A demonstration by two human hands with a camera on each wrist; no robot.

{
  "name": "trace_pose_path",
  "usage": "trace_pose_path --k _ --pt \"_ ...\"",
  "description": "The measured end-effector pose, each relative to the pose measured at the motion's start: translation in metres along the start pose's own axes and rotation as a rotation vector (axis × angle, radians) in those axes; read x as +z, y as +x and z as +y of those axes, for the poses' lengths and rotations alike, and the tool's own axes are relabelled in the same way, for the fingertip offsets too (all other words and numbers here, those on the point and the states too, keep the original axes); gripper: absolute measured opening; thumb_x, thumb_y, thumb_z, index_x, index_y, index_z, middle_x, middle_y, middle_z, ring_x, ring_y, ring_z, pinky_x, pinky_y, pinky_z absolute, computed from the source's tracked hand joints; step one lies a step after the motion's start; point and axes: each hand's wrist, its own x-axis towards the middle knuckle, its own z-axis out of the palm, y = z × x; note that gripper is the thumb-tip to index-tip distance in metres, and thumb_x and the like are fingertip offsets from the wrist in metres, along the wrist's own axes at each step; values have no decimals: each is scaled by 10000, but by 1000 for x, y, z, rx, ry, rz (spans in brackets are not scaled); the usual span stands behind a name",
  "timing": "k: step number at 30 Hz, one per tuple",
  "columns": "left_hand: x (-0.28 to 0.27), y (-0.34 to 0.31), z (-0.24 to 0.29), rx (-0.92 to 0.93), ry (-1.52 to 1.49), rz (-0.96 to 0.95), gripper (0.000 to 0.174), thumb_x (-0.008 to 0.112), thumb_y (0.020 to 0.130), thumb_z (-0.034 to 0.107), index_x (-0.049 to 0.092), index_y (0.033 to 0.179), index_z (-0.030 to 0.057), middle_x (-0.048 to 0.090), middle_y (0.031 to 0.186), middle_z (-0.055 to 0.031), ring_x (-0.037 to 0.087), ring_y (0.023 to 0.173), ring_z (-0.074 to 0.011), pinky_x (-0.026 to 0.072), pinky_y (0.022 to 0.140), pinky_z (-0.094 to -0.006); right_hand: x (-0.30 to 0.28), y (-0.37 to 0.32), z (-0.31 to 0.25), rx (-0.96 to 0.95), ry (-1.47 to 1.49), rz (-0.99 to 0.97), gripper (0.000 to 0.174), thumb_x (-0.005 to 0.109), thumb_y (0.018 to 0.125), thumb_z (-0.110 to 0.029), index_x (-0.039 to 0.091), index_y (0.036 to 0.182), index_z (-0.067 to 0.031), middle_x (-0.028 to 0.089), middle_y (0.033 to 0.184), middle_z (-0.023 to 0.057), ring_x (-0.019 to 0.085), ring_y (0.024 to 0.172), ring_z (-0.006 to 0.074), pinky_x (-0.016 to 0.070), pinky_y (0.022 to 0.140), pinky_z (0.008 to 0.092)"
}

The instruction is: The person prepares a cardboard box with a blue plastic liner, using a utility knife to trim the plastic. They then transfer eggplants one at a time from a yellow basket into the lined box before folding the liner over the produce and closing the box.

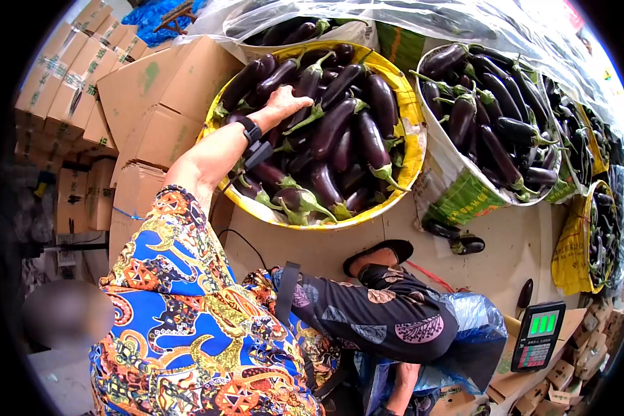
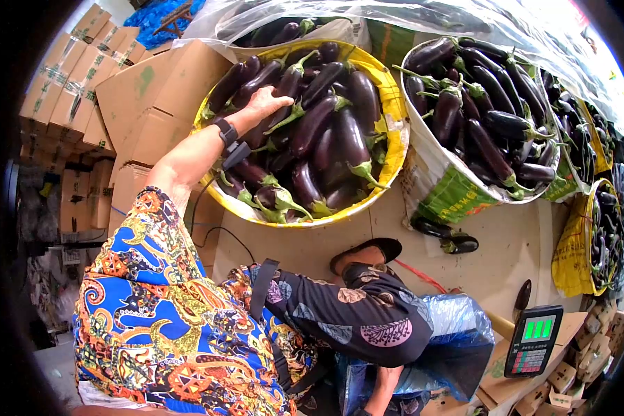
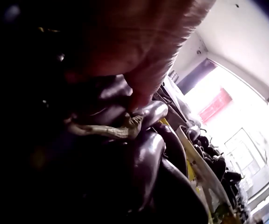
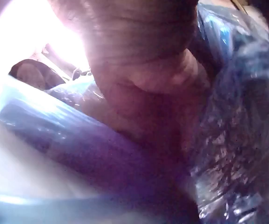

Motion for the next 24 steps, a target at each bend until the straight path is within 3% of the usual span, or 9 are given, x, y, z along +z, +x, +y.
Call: trace_pose_path --k 1,2,5,12,14,16,20,23,24 --pt "0 6 -7 1 -57 7 811 787 720 499 580 1266 -64 646 1222 -238 619 1159 -330 484 1005 -408 -1 -3 -1 -9 -3 -8 245 605 915 -199 665 1036 5 690 899 73 643 689 164 517 594 270" --pt "-13 -11 7 -13 -444 -147 627 768 770 437 639 1165 -32 709 1051 -168 692 966 -271 551 891 -376 -3 -6 -1 -17 -7 -13 245 602 915 -200 665 1035 5 691 897 73 644 687 163 518 592 268" --pt "-44 -47 32 -141 -1297 -505 352 654 903 332 651 1080 27 717 939 -101 706 812 -206 592 761 -339 -7 -15 -5 -47 -8 -19 245 594 915 -201 666 1030 2 692 894 71 647 680 160 521 586 264" --pt "-44 -121 69 13 -1435 -825 529 530 960 392 574 1277 -29 676 1155 -191 677 1020 -277 549 921 -428 -27 -9 -1 -233 9 -82 302 587 923 -233 663 1078 15 676 907 34 613 760 111 501 642 251" --pt "-37 -142 87 -124 -1466 -869 575 529 962 412 497 1338 -22 627 1198 -227 660 1034 -307 554 909 -434 -19 -11 -13 -301 -60 1 313 602 967 -252 662 1114 17 654 864 3 545 722 65 447 636 224" --pt "-27 -158 112 91 -1316 -897 584 606 930 369 469 1343 -20 627 1198 -211 659 1043 -297 553 913 -435 -4 -30 -60 -234 -56 -15 333 520 1009 -204 593 1268 -8 611 890 -17 457 682 48 385 595 218" --pt "-2 -194 189 576 -1019 -996 689 729 808 179 428 1391 -32 616 1271 -164 611 1174 -235 502 994 -356 -7 -55 -101 -211 130 83 383 515 1036 -243 559 1337 -9 652 1117 101 639 887 134 533 743 262" --pt "23 -232 262 928 -744 -1162 769 769 750 18 419 1435 7 596 1321 -123 557 1236 -205 440 1068 -393 -19 -74 -127 -408 417 -95 639 506 1021 -441 405 1430 40 628 1247 189 671 1002 222 540 800 298" --pt "31 -249 288 1267 -611 -1046 740 779 730 34 478 1406 48 585 1342 -119 561 1242 -266 424 1073 -423 -22 -79 -136 -426 453 -112 758 499 992 -542 366 1447 49 615 1266 197 654 1060 236 539 814 304"
